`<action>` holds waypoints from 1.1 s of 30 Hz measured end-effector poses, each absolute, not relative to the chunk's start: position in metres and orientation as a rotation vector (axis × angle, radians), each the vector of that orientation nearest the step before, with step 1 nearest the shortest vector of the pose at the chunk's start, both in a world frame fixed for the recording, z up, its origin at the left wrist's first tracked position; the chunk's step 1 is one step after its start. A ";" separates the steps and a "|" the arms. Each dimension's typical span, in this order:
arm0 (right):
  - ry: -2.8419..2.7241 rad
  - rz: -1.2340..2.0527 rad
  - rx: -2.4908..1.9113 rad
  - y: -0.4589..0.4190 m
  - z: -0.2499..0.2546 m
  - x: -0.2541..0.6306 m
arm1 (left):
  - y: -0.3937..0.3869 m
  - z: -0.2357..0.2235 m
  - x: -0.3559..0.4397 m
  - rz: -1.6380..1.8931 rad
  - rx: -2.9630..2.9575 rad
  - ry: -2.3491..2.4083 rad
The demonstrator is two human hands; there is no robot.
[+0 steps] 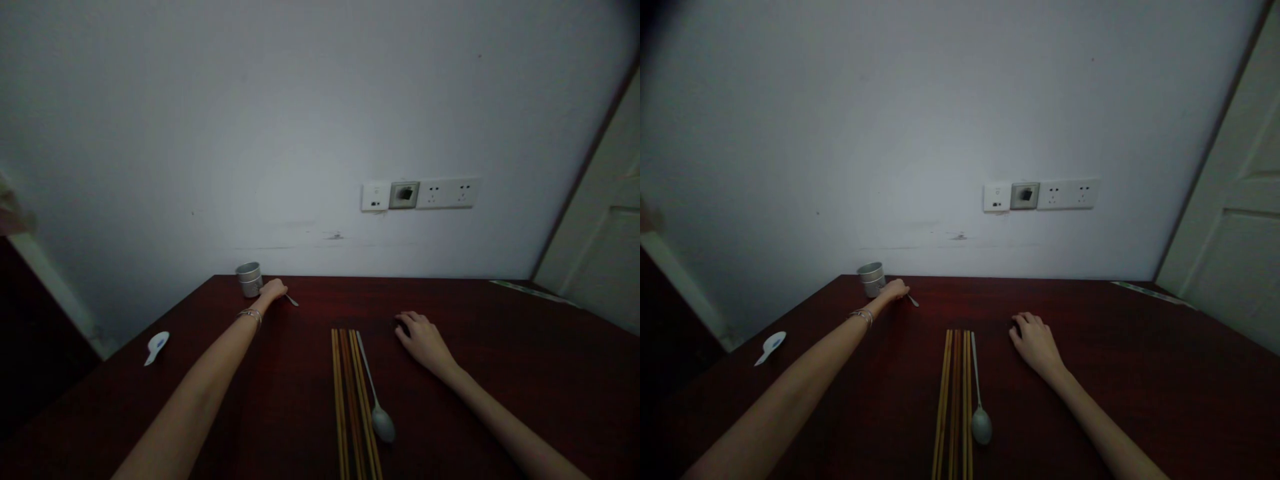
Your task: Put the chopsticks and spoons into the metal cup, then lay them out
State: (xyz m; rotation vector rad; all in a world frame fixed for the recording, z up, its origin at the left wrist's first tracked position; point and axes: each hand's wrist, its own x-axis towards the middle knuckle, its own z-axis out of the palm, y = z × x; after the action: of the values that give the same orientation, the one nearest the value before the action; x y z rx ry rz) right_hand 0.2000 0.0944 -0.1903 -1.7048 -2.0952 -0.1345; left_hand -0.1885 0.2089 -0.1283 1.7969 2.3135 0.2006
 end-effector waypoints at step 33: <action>-2.067 -0.078 -1.721 0.082 -0.177 0.194 | 0.145 -0.079 -0.105 0.732 2.132 2.157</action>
State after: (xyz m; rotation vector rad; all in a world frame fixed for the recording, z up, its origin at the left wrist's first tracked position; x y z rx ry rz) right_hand 0.1940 0.0824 -0.1772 -1.7205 -2.0670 -0.0782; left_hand -0.1049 0.1455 -0.0785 2.1324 2.1573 0.7324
